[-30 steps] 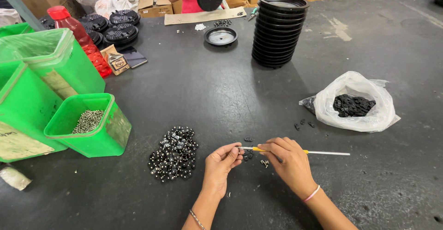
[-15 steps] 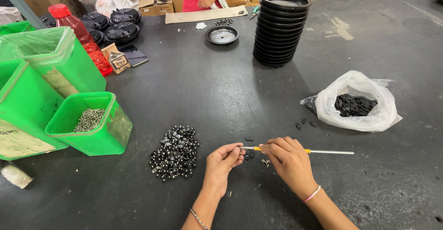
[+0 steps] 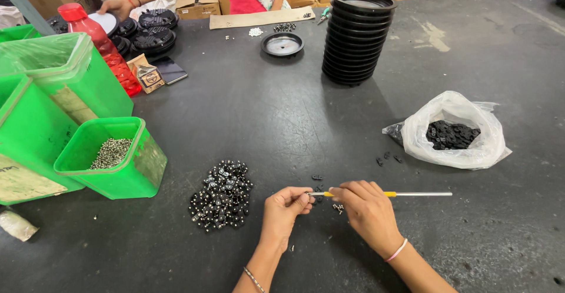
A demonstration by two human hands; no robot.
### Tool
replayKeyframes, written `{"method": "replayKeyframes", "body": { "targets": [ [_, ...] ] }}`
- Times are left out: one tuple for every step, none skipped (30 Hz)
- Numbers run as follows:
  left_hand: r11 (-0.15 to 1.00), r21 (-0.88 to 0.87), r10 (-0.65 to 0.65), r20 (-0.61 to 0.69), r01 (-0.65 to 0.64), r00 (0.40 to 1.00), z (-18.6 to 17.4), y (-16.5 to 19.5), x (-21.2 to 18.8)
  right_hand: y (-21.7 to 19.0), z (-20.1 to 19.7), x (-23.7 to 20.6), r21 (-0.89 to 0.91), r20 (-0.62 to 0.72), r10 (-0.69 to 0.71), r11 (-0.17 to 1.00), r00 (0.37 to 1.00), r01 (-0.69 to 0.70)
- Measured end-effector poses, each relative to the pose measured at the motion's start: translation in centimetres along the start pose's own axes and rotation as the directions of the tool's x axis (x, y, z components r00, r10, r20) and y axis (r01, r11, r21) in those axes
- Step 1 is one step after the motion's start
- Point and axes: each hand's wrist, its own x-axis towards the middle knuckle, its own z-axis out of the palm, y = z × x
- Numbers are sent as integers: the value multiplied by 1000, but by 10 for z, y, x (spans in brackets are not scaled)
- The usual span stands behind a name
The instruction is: The person sits at a workbench assembling small black plastic components, picking individual pieces from a pile and pressing metal pins into them by hand, placing completed pieces in a small pile. Another worker across the table assembles black plastic discs.
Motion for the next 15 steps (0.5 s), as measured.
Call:
{"method": "replayKeyframes", "body": {
  "targets": [
    [1000, 11, -1, -8, 1, 1000, 0, 0, 0, -1, 0, -1, 9, 17, 13, 1000, 1000, -13],
    [1000, 23, 0, -14, 0, 1000, 0, -1, 1, -1, 2, -1, 16, 22, 26, 1000, 999, -26],
    [1000, 19, -2, -20, 2, 1000, 0, -1, 1, -2, 2, -1, 23, 28, 38, 999, 999, -38],
    [1000, 15, -3, -26, 4, 1000, -1, -1, 1, -2, 2, -1, 31, 34, 49, 998, 998, -50],
    [1000, 11, -7, -35, 7, 999, -1, -1, 1, -3, 2, -1, 39, 40, 56, 998, 998, -58],
    [1000, 2, -3, -33, 3, 999, -2, -1, 1, -4, 2, -1, 46, 46, 64, 997, 997, -66],
    [1000, -7, 0, -30, 0, 1000, -2, -1, 1, -4, 2, -1, 52, 52, 71, 996, 996, -74],
    [1000, -18, 3, -30, -4, 1000, -3, -1, 1, -5, 1, 0, 44, 38, 71, 996, 997, -73],
    [999, -50, -9, -42, 7, 999, -4, -1, 1, -5, 1, 1, 38, 25, 69, 997, 997, -70],
    [996, -82, -22, -56, 17, 998, -5, -1, 1, -6, 0, 1, 33, 12, 66, 997, 998, -67],
    [993, -115, -34, -69, 26, 997, -5, -1, 0, -7, 0, 2, 37, 20, 64, 997, 998, -65],
    [992, -119, -41, -67, 33, 997, -6, -1, 0, -8, -1, 2, 40, 26, 63, 997, 998, -64],
    [992, -123, -49, -64, 41, 997, -7, -1, 0, -8, -1, 2, 41, 30, 61, 997, 998, -62],
    [991, -127, -57, -60, 49, 997, -7, -1, 0, -9, -1, 2, 42, 29, 50, 998, 998, -52],
    [991, -128, -58, -59, 50, 997, -7, 0, 0, -10, -1, 3, 42, 27, 40, 998, 999, -41]
  ]
}}
